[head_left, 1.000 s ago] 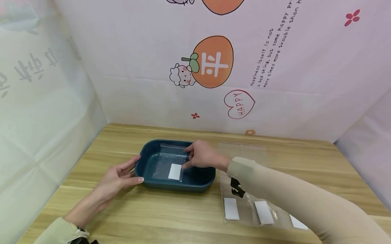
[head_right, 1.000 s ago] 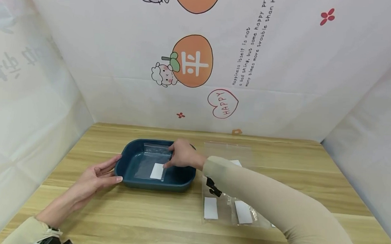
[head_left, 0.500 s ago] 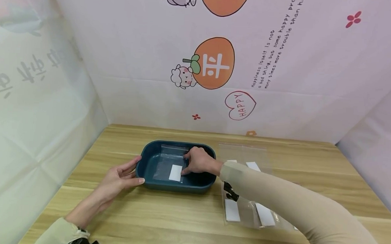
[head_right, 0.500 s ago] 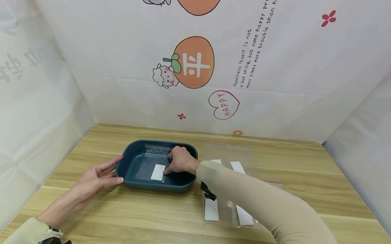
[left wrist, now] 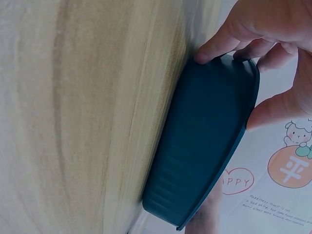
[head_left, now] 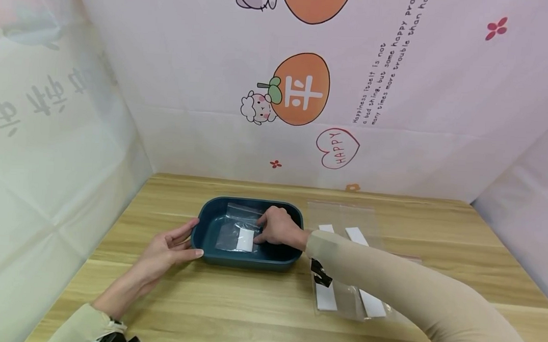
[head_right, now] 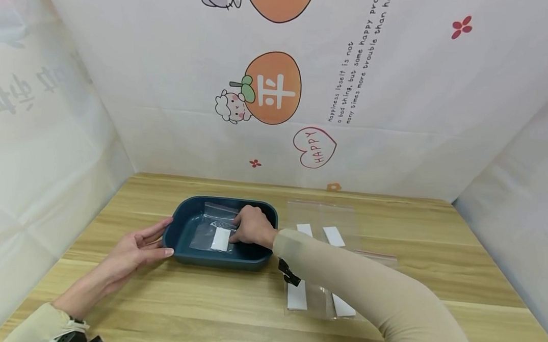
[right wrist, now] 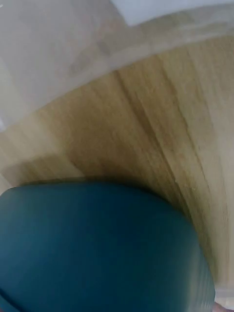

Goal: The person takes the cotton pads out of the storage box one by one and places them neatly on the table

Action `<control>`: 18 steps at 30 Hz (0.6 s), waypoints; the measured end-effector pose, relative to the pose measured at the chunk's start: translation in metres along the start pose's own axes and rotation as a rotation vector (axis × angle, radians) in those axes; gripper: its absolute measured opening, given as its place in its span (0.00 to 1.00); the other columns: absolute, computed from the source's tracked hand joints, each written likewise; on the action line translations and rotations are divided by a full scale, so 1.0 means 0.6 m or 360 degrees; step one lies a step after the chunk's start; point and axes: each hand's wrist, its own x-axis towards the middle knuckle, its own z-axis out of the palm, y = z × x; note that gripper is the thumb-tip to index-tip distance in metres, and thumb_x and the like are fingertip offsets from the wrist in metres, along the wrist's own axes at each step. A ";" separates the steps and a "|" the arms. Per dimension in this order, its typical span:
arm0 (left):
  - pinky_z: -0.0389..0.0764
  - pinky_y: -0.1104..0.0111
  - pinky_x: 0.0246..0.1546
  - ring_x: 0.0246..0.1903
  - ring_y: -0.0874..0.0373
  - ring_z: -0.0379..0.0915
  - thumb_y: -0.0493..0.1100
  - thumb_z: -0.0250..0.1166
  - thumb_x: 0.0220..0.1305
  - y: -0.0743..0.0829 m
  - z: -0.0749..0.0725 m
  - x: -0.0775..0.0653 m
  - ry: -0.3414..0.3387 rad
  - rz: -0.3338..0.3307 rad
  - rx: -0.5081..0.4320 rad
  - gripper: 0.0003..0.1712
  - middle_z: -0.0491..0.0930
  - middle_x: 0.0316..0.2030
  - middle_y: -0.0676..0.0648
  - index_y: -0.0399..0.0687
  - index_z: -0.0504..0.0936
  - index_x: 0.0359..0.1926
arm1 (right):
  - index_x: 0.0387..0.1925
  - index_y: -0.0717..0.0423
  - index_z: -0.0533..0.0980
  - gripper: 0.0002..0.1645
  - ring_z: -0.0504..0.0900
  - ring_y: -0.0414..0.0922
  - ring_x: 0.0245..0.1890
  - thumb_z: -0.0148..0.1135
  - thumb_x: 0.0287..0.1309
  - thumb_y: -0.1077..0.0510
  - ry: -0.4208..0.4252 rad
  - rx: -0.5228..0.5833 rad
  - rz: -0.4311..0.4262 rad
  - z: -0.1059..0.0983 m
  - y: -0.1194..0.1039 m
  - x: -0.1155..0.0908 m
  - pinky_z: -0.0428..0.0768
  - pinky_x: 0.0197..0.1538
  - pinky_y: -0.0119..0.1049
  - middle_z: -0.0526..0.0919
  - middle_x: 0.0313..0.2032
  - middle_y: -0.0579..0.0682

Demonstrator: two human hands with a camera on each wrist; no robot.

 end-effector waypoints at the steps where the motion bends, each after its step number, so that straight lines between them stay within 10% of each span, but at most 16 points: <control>1: 0.70 0.58 0.68 0.76 0.35 0.53 0.40 0.76 0.65 0.000 0.001 0.000 0.0003 0.0000 0.0002 0.52 0.49 0.82 0.39 0.48 0.57 0.83 | 0.50 0.60 0.89 0.21 0.86 0.39 0.29 0.83 0.55 0.58 0.0009 0.0012 -0.0007 0.001 0.000 -0.001 0.86 0.37 0.34 0.90 0.34 0.49; 7: 0.72 0.62 0.67 0.76 0.35 0.52 0.40 0.76 0.65 0.000 0.003 -0.001 0.0005 -0.0004 -0.0005 0.52 0.49 0.82 0.39 0.48 0.57 0.84 | 0.41 0.54 0.91 0.05 0.87 0.43 0.27 0.73 0.67 0.60 0.0007 0.0082 0.0051 -0.004 -0.007 -0.006 0.87 0.32 0.38 0.90 0.32 0.49; 14: 0.73 0.63 0.66 0.76 0.35 0.53 0.39 0.75 0.66 -0.001 0.004 -0.001 0.0014 -0.0008 -0.0003 0.52 0.49 0.82 0.39 0.47 0.57 0.83 | 0.57 0.52 0.88 0.28 0.87 0.44 0.39 0.83 0.56 0.48 -0.0107 -0.0137 0.0106 -0.011 -0.016 -0.004 0.86 0.39 0.40 0.88 0.54 0.51; 18: 0.73 0.64 0.65 0.76 0.35 0.54 0.38 0.75 0.66 0.001 0.007 0.000 0.0028 -0.0013 -0.0009 0.51 0.50 0.82 0.39 0.47 0.57 0.83 | 0.54 0.50 0.89 0.24 0.86 0.46 0.49 0.82 0.57 0.49 -0.0099 -0.0177 0.0096 -0.005 -0.017 -0.003 0.87 0.46 0.42 0.87 0.58 0.50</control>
